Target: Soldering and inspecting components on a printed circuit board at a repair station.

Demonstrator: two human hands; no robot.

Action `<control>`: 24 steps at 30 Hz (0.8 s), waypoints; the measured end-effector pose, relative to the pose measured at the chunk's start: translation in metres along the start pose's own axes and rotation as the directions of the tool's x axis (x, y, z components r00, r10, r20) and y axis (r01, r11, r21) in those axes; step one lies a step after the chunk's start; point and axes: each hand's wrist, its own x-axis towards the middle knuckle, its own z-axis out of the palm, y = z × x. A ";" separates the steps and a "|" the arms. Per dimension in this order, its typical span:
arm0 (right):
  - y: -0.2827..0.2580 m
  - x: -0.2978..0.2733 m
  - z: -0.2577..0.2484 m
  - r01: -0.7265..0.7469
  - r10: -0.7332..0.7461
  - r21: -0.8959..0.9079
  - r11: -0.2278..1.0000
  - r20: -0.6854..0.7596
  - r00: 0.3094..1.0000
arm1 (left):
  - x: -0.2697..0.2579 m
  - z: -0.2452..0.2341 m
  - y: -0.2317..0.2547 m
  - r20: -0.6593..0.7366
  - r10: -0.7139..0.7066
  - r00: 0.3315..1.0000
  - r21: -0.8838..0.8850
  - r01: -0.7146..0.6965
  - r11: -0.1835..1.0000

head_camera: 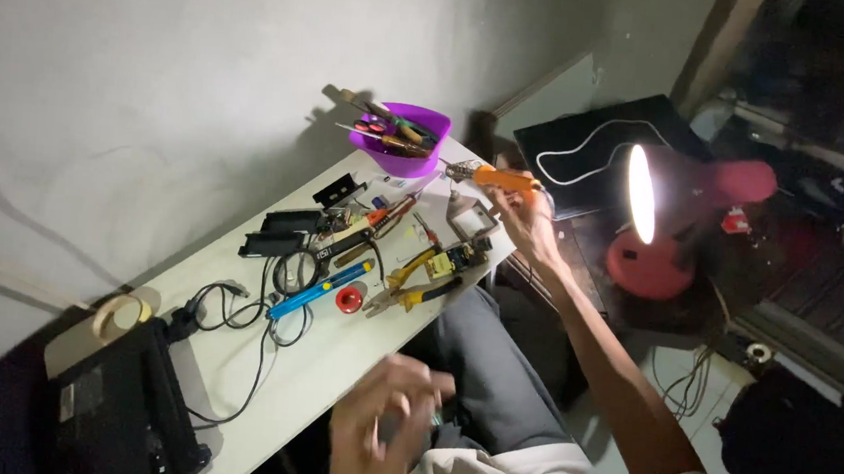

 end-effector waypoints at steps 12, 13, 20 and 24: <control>0.005 -0.164 0.051 -0.157 0.247 0.296 0.942 -0.296 0.923 | -0.094 0.073 -0.171 0.250 -0.452 0.856 -0.123 0.491 0.862; 0.006 -0.167 0.053 -0.107 0.204 0.290 0.951 -0.327 0.923 | -0.103 0.075 -0.171 0.269 -0.453 0.850 -0.084 0.490 0.868; 0.024 -0.203 0.069 0.013 0.124 0.359 0.933 -0.356 0.926 | -0.228 0.015 -0.265 0.283 -0.441 0.852 0.680 0.146 0.719; 0.049 -0.220 0.072 -0.135 0.233 0.386 0.913 -0.221 0.947 | -0.293 -0.005 -0.277 0.058 -0.657 0.752 0.942 0.176 0.285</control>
